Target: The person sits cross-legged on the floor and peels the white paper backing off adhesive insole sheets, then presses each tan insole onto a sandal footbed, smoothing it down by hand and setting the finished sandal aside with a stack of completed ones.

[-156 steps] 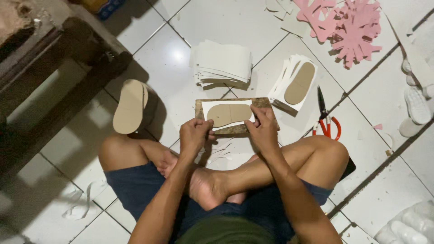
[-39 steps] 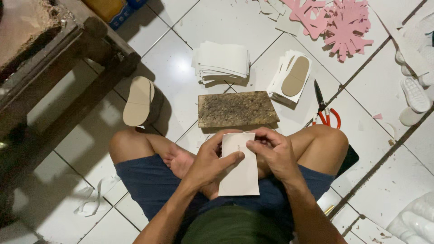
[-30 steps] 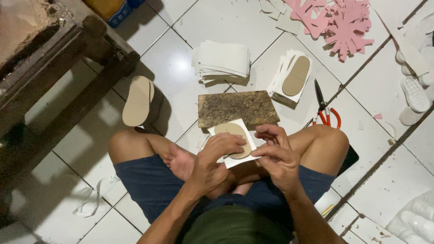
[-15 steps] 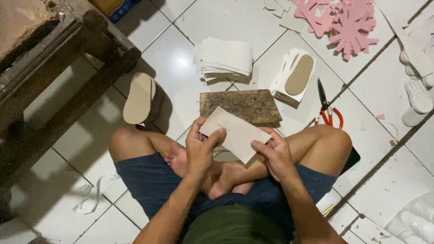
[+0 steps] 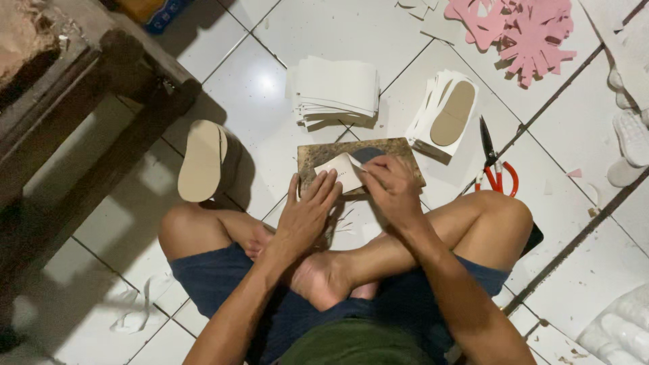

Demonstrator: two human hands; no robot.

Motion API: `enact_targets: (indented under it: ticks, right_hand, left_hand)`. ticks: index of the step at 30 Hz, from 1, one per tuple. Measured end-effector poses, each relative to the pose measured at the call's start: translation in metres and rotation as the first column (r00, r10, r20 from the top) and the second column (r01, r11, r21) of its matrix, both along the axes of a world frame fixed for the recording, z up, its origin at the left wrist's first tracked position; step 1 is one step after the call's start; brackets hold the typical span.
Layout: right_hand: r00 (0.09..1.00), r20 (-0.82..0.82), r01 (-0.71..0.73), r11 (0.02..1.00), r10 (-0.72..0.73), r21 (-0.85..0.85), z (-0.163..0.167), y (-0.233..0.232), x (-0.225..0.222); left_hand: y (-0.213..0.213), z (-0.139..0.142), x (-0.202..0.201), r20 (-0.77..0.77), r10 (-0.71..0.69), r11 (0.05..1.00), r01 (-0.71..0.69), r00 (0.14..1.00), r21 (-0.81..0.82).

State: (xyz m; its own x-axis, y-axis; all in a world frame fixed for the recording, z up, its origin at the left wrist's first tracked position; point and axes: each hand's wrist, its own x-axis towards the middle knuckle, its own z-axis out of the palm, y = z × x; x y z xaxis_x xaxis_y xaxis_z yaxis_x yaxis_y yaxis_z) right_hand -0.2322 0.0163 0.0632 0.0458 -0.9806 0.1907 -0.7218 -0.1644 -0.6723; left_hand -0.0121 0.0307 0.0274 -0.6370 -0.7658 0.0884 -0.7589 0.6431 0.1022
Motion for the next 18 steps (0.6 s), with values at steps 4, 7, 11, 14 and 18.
enact_targets:
  ticks: [4,7,11,14,18]
  right_hand:
    - [0.993,-0.071,-0.114,0.961,0.099,-0.254,0.018,-0.006,0.037]
    - [0.835,0.178,-0.516,0.854,0.52,-0.073,0.001,-0.027,0.071]
    - [0.83,0.027,-0.558,0.829,0.557,0.036,-0.033,-0.051,0.066]
    - [0.795,-0.012,-0.604,0.794,0.606,0.074,-0.047,-0.049,0.045]
    - [0.808,-0.09,-0.576,0.812,0.583,0.09,-0.052,-0.052,0.012]
  left_hand:
    - [-0.008,-0.006,0.016,-0.046,-0.066,0.984,0.073,0.997,0.164]
    - [-0.018,-0.011,0.026,-0.099,-0.104,0.874,0.138,0.99,0.467]
    - [-0.028,-0.013,0.03,-0.04,-0.159,0.879,0.16,0.986,0.449]
    - [-0.03,-0.009,0.028,-0.058,-0.115,0.871,0.128,0.992,0.473]
    - [-0.031,0.001,0.028,-0.13,-0.125,0.902,0.167,0.984,0.399]
